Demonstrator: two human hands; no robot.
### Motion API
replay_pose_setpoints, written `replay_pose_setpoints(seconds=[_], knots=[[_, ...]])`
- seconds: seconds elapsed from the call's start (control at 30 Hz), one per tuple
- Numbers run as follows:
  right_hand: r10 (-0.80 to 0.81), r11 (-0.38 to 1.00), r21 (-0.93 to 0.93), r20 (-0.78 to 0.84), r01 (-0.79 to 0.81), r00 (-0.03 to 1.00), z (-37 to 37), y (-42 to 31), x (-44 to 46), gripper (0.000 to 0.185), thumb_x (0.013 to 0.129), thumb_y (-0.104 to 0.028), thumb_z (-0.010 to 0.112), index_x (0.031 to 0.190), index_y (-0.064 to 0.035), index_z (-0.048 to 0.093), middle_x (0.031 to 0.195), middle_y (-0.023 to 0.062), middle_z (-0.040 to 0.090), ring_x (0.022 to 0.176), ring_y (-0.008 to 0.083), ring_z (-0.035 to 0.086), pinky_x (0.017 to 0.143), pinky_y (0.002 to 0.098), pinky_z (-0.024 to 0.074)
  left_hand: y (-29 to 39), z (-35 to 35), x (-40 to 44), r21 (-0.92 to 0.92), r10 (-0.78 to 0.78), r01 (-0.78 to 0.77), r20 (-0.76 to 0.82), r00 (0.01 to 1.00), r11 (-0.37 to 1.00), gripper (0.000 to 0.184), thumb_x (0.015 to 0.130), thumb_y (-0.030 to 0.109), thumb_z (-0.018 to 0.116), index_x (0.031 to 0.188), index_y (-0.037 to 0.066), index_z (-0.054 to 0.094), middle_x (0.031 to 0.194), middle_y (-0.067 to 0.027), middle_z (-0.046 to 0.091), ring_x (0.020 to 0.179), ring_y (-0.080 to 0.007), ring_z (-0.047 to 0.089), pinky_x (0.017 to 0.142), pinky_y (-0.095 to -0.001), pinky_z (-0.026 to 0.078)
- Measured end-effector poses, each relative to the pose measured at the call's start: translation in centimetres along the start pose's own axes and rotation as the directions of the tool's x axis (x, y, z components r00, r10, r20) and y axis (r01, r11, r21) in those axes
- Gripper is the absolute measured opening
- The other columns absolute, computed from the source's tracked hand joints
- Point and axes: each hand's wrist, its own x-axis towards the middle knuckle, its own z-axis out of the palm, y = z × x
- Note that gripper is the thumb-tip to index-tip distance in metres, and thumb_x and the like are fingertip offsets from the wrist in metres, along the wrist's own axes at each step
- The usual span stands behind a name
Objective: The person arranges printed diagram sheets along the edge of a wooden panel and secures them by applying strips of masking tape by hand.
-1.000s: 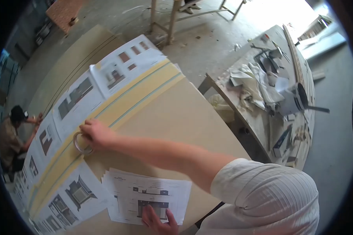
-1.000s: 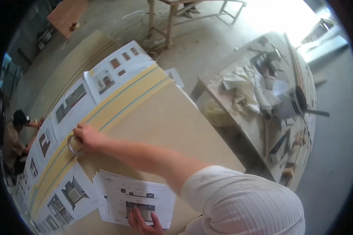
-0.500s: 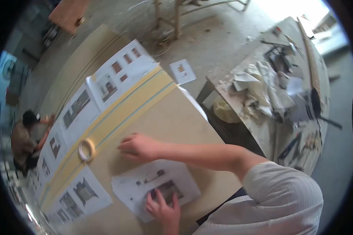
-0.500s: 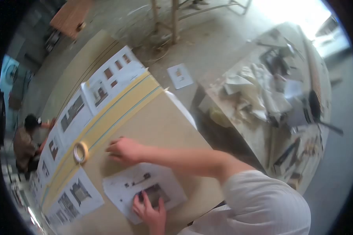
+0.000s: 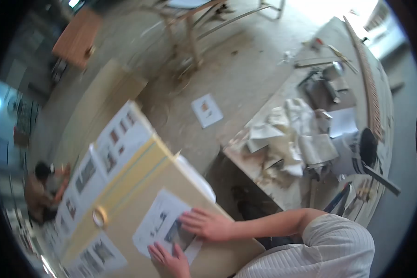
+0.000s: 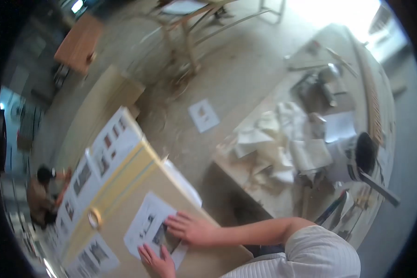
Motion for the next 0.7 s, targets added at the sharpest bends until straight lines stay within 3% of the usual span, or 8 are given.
replay_pose_setpoints(seconds=[0.03,0.1,0.33,0.47,0.53,0.6,0.63,0.7], knots=[[0.005,1.000,0.012,0.024,-0.005,1.000,-0.3,0.0,-0.1,0.065,0.084,-0.030,0.072,0.141,-0.0005,0.059,0.168,0.0175,0.036,0.157,0.0327,0.033,0.129,0.0522,0.0256,1.0,-0.6,0.9,-0.033,0.051,-0.052,-0.024,0.998,0.998,0.063,0.089,0.028,0.080,0.139,-0.004,0.059,0.148,-0.0263,0.056,0.131,-0.0460,0.056,0.112,-0.0578,0.042],[-0.013,0.998,0.062,0.041,0.011,0.999,-1.2,-0.1,-0.1,0.057,0.089,-0.028,0.071,0.138,0.0001,0.060,0.168,0.0173,0.036,0.158,0.0311,0.030,0.131,0.0531,0.0215,2.4,-3.4,2.0,0.108,0.058,-0.068,0.092,0.994,0.992,0.064,0.097,0.053,0.067,0.133,0.000,0.069,0.140,-0.0303,0.060,0.129,-0.0473,0.057,0.106,-0.0569,0.048],[-0.051,0.998,0.041,-0.061,0.054,0.997,0.9,-0.1,-0.4,0.046,0.092,-0.030,0.068,0.132,-0.0062,0.067,0.166,0.0135,0.040,0.155,0.0323,0.035,0.130,0.0545,0.0236,3.8,-6.6,2.9,0.181,0.077,-0.101,0.134,0.988,0.978,0.062,0.095,0.051,0.070,0.131,0.000,0.070,0.138,-0.0301,0.062,0.119,-0.0458,0.064,0.100,-0.0531,0.054],[-0.002,0.994,0.109,-0.089,0.012,0.996,1.1,-0.6,-0.2,0.026,0.091,-0.027,0.067,0.106,-0.0099,0.078,0.159,0.0132,0.049,0.154,0.0326,0.037,0.127,0.0545,0.0292,1.9,-7.3,2.7,0.060,-0.043,0.026,0.303,0.952,0.998,0.064,0.096,0.050,0.070,0.137,0.001,0.067,0.142,-0.0298,0.060,0.130,-0.0446,0.059,0.108,-0.0531,0.049],[0.006,0.998,0.059,-0.183,0.005,0.983,0.4,-1.6,0.8,0.018,0.089,-0.024,0.066,0.090,-0.0117,0.080,0.142,0.0121,0.064,0.146,0.0285,0.047,0.122,0.0547,0.0353,-2.2,-5.4,1.3,-0.209,0.100,-0.041,0.282,0.954,0.977,0.068,0.096,0.048,0.071,0.141,-0.002,0.063,0.145,-0.0300,0.058,0.137,-0.0450,0.054,0.114,-0.0528,0.045],[0.188,0.982,0.013,0.071,-0.189,0.980,-2.2,-3.4,3.1,0.017,0.086,-0.024,0.067,0.082,-0.0121,0.078,0.115,0.0080,0.075,0.125,0.0255,0.063,0.116,0.0550,0.0413,-1.9,-6.9,1.1,-0.198,0.059,0.011,0.348,0.936,0.980,0.069,0.095,0.043,0.074,0.142,-0.005,0.059,0.146,-0.0307,0.057,0.139,-0.0464,0.052,0.115,-0.0533,0.043],[0.203,0.978,-0.061,0.028,-0.201,0.979,-1.2,-3.5,3.8,0.019,0.087,-0.025,0.068,0.075,-0.0105,0.068,0.093,0.0035,0.068,0.110,0.0233,0.064,0.111,0.0543,0.0422,-1.9,-7.6,0.9,-0.253,0.125,-0.054,0.277,0.953,0.966,0.067,0.093,0.039,0.075,0.141,-0.005,0.059,0.145,-0.0310,0.058,0.138,-0.0470,0.052,0.116,-0.0532,0.043],[0.259,0.965,0.032,0.061,-0.261,0.964,-2.8,-4.2,5.6,0.019,0.085,-0.027,0.071,0.076,-0.0101,0.069,0.094,0.0049,0.069,0.105,0.0260,0.065,0.109,0.0520,0.0433,-3.1,-7.8,0.0,-0.316,0.192,-0.117,0.218,0.957,0.942,0.066,0.092,0.035,0.077,0.141,-0.005,0.060,0.144,-0.0312,0.059,0.138,-0.0476,0.052,0.116,-0.0531,0.042]])
